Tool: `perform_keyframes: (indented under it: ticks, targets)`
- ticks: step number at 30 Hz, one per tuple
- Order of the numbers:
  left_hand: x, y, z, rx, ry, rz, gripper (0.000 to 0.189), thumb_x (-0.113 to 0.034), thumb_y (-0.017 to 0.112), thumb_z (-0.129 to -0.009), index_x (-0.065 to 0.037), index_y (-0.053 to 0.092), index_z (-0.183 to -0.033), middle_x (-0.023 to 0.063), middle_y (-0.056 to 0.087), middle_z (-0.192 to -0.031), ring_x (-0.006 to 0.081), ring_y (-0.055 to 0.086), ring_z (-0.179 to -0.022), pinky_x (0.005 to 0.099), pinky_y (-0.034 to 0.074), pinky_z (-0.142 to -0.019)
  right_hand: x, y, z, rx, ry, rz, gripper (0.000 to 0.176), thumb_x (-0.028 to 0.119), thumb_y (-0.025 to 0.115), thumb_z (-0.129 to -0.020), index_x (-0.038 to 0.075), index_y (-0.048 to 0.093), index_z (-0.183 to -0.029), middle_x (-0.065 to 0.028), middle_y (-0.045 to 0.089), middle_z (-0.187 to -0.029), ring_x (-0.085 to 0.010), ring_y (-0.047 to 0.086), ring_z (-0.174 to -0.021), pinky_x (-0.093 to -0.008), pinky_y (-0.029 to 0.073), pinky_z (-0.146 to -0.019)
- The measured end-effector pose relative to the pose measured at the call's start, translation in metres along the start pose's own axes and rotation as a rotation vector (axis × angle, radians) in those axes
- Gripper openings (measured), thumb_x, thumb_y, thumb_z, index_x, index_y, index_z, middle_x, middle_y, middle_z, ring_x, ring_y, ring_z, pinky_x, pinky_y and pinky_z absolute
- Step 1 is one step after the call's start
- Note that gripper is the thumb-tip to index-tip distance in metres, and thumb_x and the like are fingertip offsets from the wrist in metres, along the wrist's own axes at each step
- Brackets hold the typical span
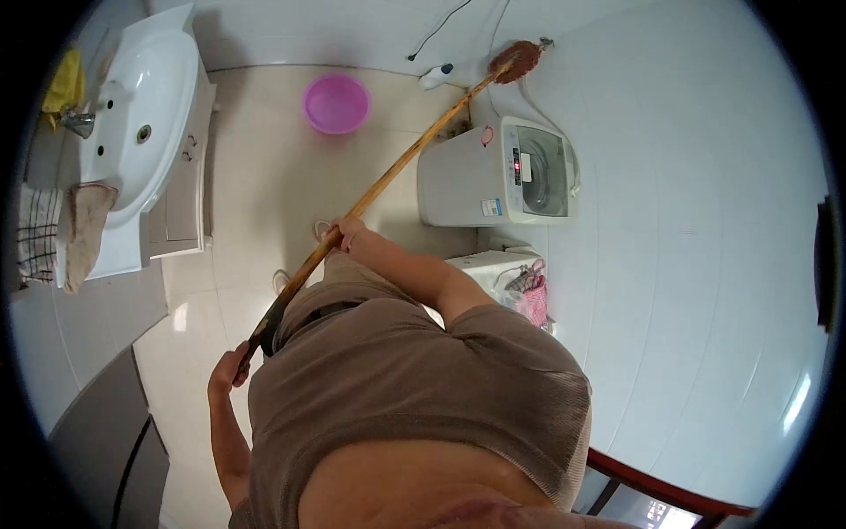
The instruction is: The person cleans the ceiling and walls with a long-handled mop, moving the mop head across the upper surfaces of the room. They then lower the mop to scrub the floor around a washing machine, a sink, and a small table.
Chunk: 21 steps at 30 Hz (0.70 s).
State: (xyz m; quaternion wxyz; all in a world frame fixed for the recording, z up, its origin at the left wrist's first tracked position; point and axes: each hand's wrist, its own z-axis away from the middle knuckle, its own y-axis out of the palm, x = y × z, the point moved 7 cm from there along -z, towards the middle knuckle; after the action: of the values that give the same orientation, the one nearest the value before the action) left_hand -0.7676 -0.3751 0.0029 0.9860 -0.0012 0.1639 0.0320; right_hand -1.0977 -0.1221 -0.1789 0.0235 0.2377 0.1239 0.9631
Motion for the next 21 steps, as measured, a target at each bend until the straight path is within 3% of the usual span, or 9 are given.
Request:
perform_keyframes:
  ticks: [1,3,5,8,11,13,14,18,21]
  targets:
    - [-0.017,0.009,0.003,0.065,0.007,-0.015,0.056,-0.056,0.045,-0.085,-0.011,0.040,-0.052,-0.0007,0.034,-0.042,0.0103,0.028,-0.033,0.0263,0.018,-0.031,0.014,0.005,0.012,0.002,0.010,-0.003,0.006,0.006,0.057,-0.076,0.002,0.053,-0.074,-0.0134,0.057,-0.073,-0.0266,0.059,-0.066,-0.0403,0.052,-0.061]
    - [-0.036,0.022,-0.003,0.118,-0.032,0.015,0.057,-0.057,0.044,-0.085,-0.011,0.039,-0.052,-0.0012,0.033,-0.042,0.0101,0.028,-0.032,0.0257,0.018,-0.031,0.054,0.000,0.061,-0.349,0.101,-0.031,0.008,0.010,0.055,-0.078,0.005,0.053,-0.073,-0.0121,0.058,-0.067,-0.0255,0.060,-0.061,-0.0419,0.051,-0.055]
    - [-0.053,0.039,-0.008,0.198,-0.111,0.063,0.055,-0.059,0.043,-0.085,-0.013,0.040,-0.054,-0.0030,0.032,-0.042,0.0090,0.024,-0.032,0.0238,0.016,-0.031,0.061,-0.031,0.024,-0.350,0.075,0.001,0.008,0.011,0.056,-0.078,0.005,0.053,-0.072,-0.0112,0.058,-0.067,-0.0244,0.059,-0.060,-0.0417,0.051,-0.053]
    - [-0.092,0.064,-0.014,0.240,-0.069,0.099,0.053,-0.060,0.044,-0.083,-0.014,0.045,-0.057,-0.0036,0.033,-0.043,0.0086,0.024,-0.032,0.0232,0.016,-0.031,0.094,-0.054,0.006,-0.343,0.070,0.106,0.011,0.013,0.058,-0.077,0.008,0.052,-0.070,-0.0091,0.058,-0.067,-0.0228,0.058,-0.058,-0.0399,0.050,-0.052]
    - [-0.120,0.079,-0.047,0.209,-0.033,0.007,0.052,-0.061,0.045,-0.081,-0.013,0.050,-0.060,-0.0033,0.036,-0.045,0.0087,0.029,-0.033,0.0231,0.018,-0.031,0.127,-0.075,0.001,-0.425,0.018,-0.045,0.013,0.013,0.060,-0.077,0.008,0.051,-0.069,-0.0083,0.057,-0.066,-0.0226,0.057,-0.057,-0.0395,0.049,-0.053]
    - [-0.146,0.078,-0.027,0.165,-0.024,-0.093,0.053,-0.060,0.045,-0.081,-0.013,0.048,-0.057,-0.0033,0.036,-0.045,0.0086,0.029,-0.033,0.0232,0.018,-0.031,0.135,-0.074,0.002,-0.429,0.000,-0.018,0.013,0.013,0.060,-0.077,0.008,0.050,-0.069,-0.0082,0.057,-0.067,-0.0228,0.057,-0.058,-0.0393,0.049,-0.053]
    - [-0.152,0.076,-0.019,0.130,-0.013,-0.201,0.054,-0.060,0.044,-0.082,-0.014,0.046,-0.055,-0.0033,0.036,-0.045,0.0085,0.029,-0.033,0.0232,0.018,-0.031,0.135,-0.072,0.003,-0.443,-0.023,0.003,0.014,0.013,0.060,-0.077,0.008,0.050,-0.070,-0.0081,0.056,-0.067,-0.0230,0.057,-0.058,-0.0392,0.049,-0.054]
    - [-0.121,0.047,-0.024,0.199,-0.104,-0.099,0.058,-0.063,0.042,-0.081,-0.013,0.042,-0.052,-0.0030,0.036,-0.044,0.0084,0.029,-0.034,0.0240,0.018,-0.031,0.105,-0.053,0.012,-0.376,-0.022,-0.112,0.013,0.010,0.060,-0.076,0.006,0.050,-0.070,-0.0087,0.054,-0.067,-0.0238,0.056,-0.059,-0.0385,0.049,-0.054]
    - [-0.093,0.019,0.000,0.253,-0.148,-0.140,0.057,-0.061,0.043,-0.083,-0.013,0.040,-0.053,-0.0027,0.034,-0.044,0.0082,0.029,-0.034,0.0240,0.018,-0.031,0.046,-0.050,0.011,-0.429,-0.007,-0.181,0.012,0.009,0.060,-0.076,0.005,0.049,-0.071,-0.0095,0.051,-0.065,-0.0246,0.055,-0.058,-0.0384,0.049,-0.053]
